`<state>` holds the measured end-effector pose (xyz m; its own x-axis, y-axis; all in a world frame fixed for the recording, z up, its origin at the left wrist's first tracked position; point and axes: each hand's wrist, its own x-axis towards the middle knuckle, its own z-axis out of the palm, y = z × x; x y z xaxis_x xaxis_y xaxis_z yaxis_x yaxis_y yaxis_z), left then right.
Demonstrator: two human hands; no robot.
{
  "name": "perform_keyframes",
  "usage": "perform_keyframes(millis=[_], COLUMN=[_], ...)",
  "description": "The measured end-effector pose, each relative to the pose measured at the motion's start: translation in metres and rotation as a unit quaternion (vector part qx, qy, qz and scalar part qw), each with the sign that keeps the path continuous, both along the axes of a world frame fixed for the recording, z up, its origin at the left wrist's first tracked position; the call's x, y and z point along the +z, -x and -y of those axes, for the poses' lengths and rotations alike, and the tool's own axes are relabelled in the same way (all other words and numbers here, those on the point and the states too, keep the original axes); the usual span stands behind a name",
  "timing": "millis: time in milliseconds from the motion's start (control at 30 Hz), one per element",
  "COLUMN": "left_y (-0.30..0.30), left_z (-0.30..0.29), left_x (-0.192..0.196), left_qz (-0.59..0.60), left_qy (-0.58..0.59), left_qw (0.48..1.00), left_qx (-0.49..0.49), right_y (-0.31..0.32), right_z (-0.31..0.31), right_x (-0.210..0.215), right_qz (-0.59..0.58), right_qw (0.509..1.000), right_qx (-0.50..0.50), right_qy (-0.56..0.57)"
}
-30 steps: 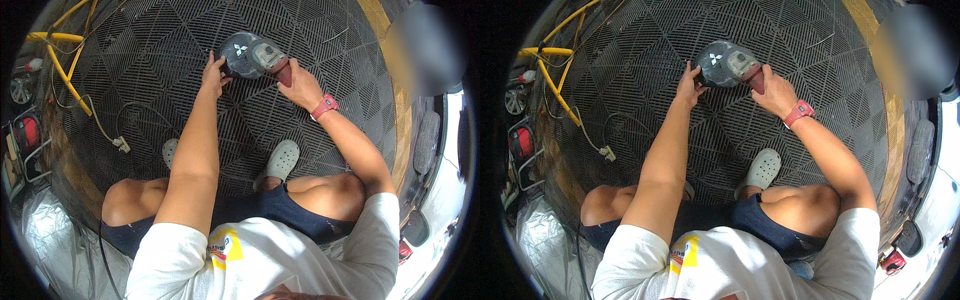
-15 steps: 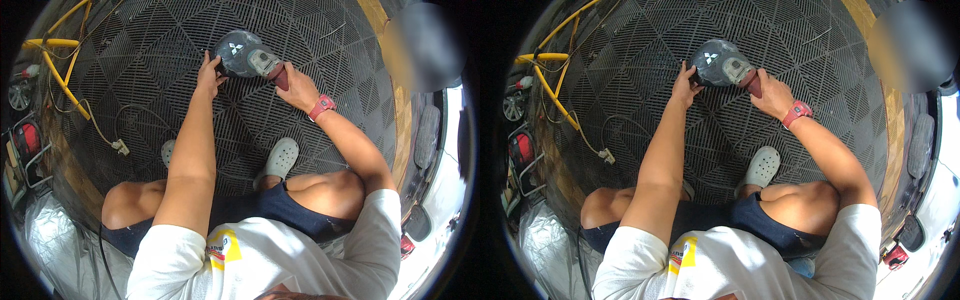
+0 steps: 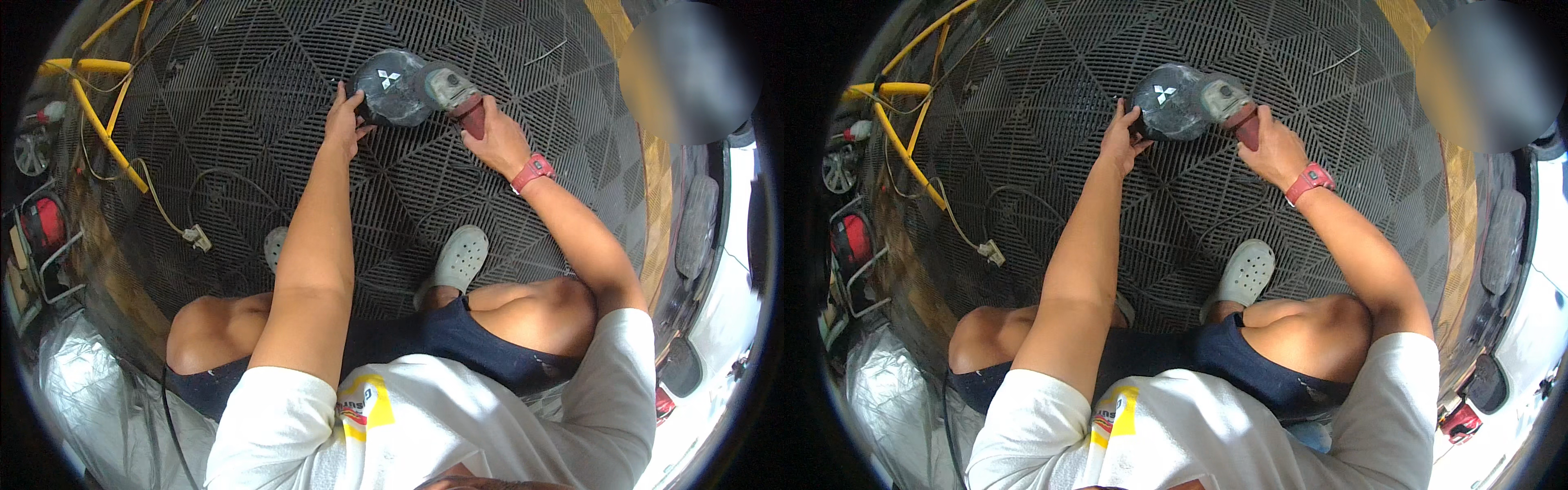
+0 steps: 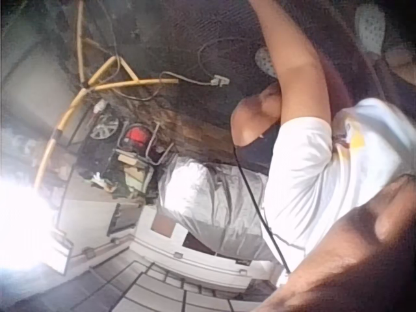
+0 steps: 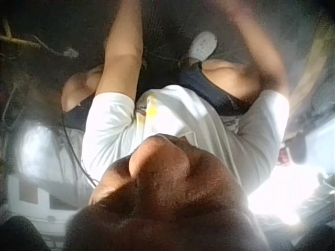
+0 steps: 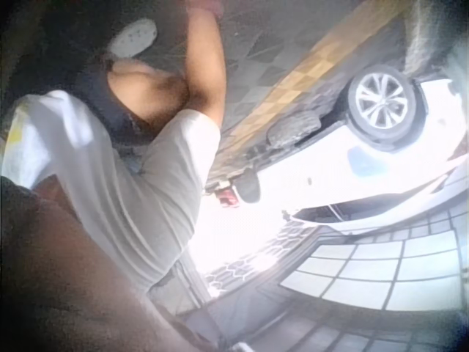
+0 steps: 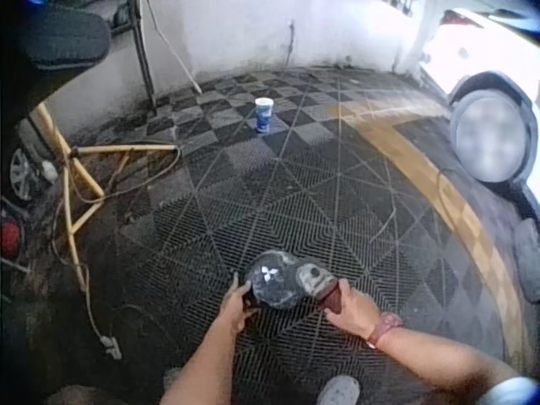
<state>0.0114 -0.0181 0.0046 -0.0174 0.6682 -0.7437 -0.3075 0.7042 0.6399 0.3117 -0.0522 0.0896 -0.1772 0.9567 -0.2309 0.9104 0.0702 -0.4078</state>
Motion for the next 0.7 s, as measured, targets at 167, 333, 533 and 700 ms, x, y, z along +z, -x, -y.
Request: perform_keyframes(millis=[167, 333, 533, 700], left_y=[-0.001, 0.005, 0.0, 0.005], left_z=[0.0, 0.001, 0.0, 0.001], left_x=[0.002, -0.002, -0.004, -0.007], left_qz=[0.008, 0.027, 0.029, 0.025], left_qy=[-0.002, -0.009, -0.008, -0.01], left_qw=[1.0, 1.0, 1.0, 1.0], left_qx=[0.004, 0.002, 0.006, 0.01], right_y=[-0.004, 0.005, -0.014, -0.006], right_z=[0.001, 0.006, 0.012, 0.021], right_x=[-0.001, 0.002, -0.007, -0.007], right_qz=[-0.009, -0.024, -0.021, -0.015], right_qw=[1.0, 0.998, 0.999, 0.997], right_qx=[0.007, 0.051, 0.035, 0.065], right_qy=[0.002, 0.014, -0.015, 0.035])
